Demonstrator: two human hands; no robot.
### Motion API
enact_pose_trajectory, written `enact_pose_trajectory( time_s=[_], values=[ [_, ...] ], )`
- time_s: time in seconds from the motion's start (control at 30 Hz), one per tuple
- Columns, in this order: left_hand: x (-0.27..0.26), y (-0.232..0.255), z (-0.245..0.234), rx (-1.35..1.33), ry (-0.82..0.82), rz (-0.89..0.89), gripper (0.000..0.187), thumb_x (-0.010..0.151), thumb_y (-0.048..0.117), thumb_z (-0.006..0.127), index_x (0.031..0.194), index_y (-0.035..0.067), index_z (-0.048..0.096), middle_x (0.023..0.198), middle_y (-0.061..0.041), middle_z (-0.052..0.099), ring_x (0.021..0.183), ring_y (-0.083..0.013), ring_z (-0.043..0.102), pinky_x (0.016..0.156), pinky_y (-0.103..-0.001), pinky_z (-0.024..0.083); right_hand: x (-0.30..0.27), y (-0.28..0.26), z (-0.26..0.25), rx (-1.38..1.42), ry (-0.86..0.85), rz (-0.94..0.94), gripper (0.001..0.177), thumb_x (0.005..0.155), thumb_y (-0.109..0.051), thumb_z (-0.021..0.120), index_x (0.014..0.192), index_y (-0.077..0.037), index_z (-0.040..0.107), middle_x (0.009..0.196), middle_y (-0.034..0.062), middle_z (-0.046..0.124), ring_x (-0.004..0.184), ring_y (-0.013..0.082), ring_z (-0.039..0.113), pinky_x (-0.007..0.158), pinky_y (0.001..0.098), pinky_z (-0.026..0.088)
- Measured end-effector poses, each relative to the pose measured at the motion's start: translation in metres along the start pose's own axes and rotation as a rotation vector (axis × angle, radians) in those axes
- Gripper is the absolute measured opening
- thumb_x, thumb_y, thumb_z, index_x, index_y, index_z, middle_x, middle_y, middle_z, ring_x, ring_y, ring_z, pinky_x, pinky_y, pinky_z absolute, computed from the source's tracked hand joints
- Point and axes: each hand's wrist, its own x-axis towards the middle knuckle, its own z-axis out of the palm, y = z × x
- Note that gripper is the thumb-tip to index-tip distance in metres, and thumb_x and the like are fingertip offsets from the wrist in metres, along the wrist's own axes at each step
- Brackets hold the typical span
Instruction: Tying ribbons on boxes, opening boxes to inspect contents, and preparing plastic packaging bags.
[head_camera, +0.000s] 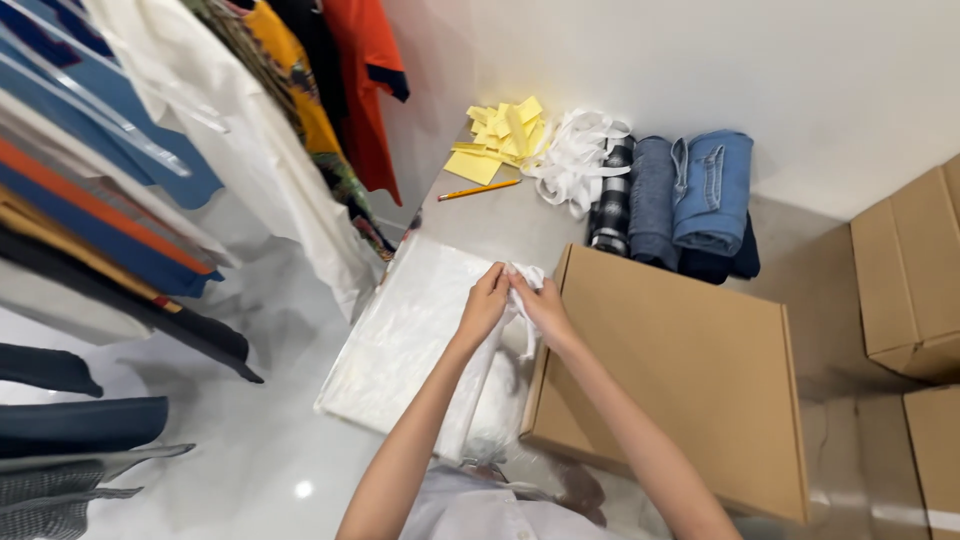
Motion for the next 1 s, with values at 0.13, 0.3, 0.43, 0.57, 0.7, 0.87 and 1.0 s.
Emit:
enact_pose_trajectory(
  time_s=[0.13, 0.3, 0.43, 0.57, 0.7, 0.87, 1.0],
  values=[
    [0.027, 0.030, 0.008, -0.011, 0.015, -0.026, 0.024, 0.106, 0.029, 0.049, 0.109, 0.019, 0.069, 0.093, -0.012, 0.073, 0.084, -0.0244, 0.070, 0.079, -0.038, 0.055, 0.024, -0.041, -0.028, -0.013, -0.097, 0.093, 0.038, 0.087, -0.042, 0.080, 0.081, -0.006, 0.069, 0.066, 0.0020, 0.058, 0.053, 0.0104, 0.055, 0.044, 0.0236, 0.048],
    [0.068, 0.074, 0.017, -0.068, 0.119, 0.021, 0.021, 0.104, 0.028, 0.057, 0.112, 0.009, 0.064, 0.099, -0.011, 0.063, 0.073, -0.0181, 0.064, 0.067, -0.031, 0.053, 0.090, -0.041, -0.050, 0.163, -0.013, 0.237, 0.033, 0.092, -0.029, 0.075, 0.096, 0.002, 0.063, 0.077, 0.0069, 0.058, 0.054, 0.0120, 0.051, 0.038, 0.0205, 0.039],
    [0.117, 0.062, 0.025, 0.053, 0.069, 0.075, 0.021, 0.102, 0.026, 0.061, 0.110, 0.007, 0.066, 0.096, -0.012, 0.062, 0.070, -0.0196, 0.060, 0.066, -0.034, 0.051, 0.166, -0.033, -0.066, 0.304, 0.036, 0.216, 0.034, 0.094, -0.027, 0.075, 0.102, 0.000, 0.058, 0.083, 0.0071, 0.057, 0.058, 0.0108, 0.049, 0.039, 0.0187, 0.036],
    [0.140, 0.047, 0.017, -0.034, 0.026, 0.019, 0.019, 0.089, 0.010, 0.067, 0.108, 0.010, 0.066, 0.095, -0.007, 0.055, 0.071, -0.0153, 0.057, 0.062, -0.026, 0.051, 0.227, -0.036, -0.069, 0.361, 0.114, 0.175, 0.043, 0.093, -0.028, 0.076, 0.119, 0.002, 0.058, 0.101, 0.0122, 0.064, 0.078, 0.0171, 0.062, 0.060, 0.0299, 0.053],
    [0.153, 0.061, 0.011, -0.268, 0.041, -0.046, 0.026, 0.081, -0.007, 0.061, 0.105, 0.003, 0.058, 0.104, -0.010, 0.046, 0.078, -0.0140, 0.054, 0.065, -0.024, 0.049, 0.277, -0.060, -0.074, 0.563, 0.159, 0.164, 0.064, 0.099, -0.024, 0.071, 0.146, 0.006, 0.040, 0.144, 0.0251, 0.051, 0.133, 0.0330, 0.052, 0.110, 0.0497, 0.045],
    [0.165, 0.074, 0.014, -0.334, 0.036, -0.099, 0.020, 0.082, -0.005, 0.059, 0.099, 0.005, 0.054, 0.108, -0.011, 0.049, 0.082, -0.0165, 0.053, 0.068, -0.025, 0.046, 0.281, -0.139, -0.092, 0.951, 0.047, 0.093, 0.092, 0.095, -0.053, 0.069, 0.154, -0.012, 0.011, 0.158, 0.0203, 0.015, 0.144, 0.0372, 0.021, 0.115, 0.0558, 0.027],
    [0.162, 0.077, 0.025, -0.347, 0.016, -0.153, 0.018, 0.087, -0.001, 0.056, 0.102, 0.007, 0.053, 0.114, -0.012, 0.056, 0.092, -0.0168, 0.052, 0.075, -0.025, 0.045, 0.310, -0.059, -0.133, 0.812, -0.002, 0.137, 0.093, 0.109, -0.035, 0.059, 0.160, -0.009, -0.015, 0.162, 0.0290, -0.020, 0.155, 0.0415, -0.006, 0.126, 0.0581, 0.009]
  ],
)
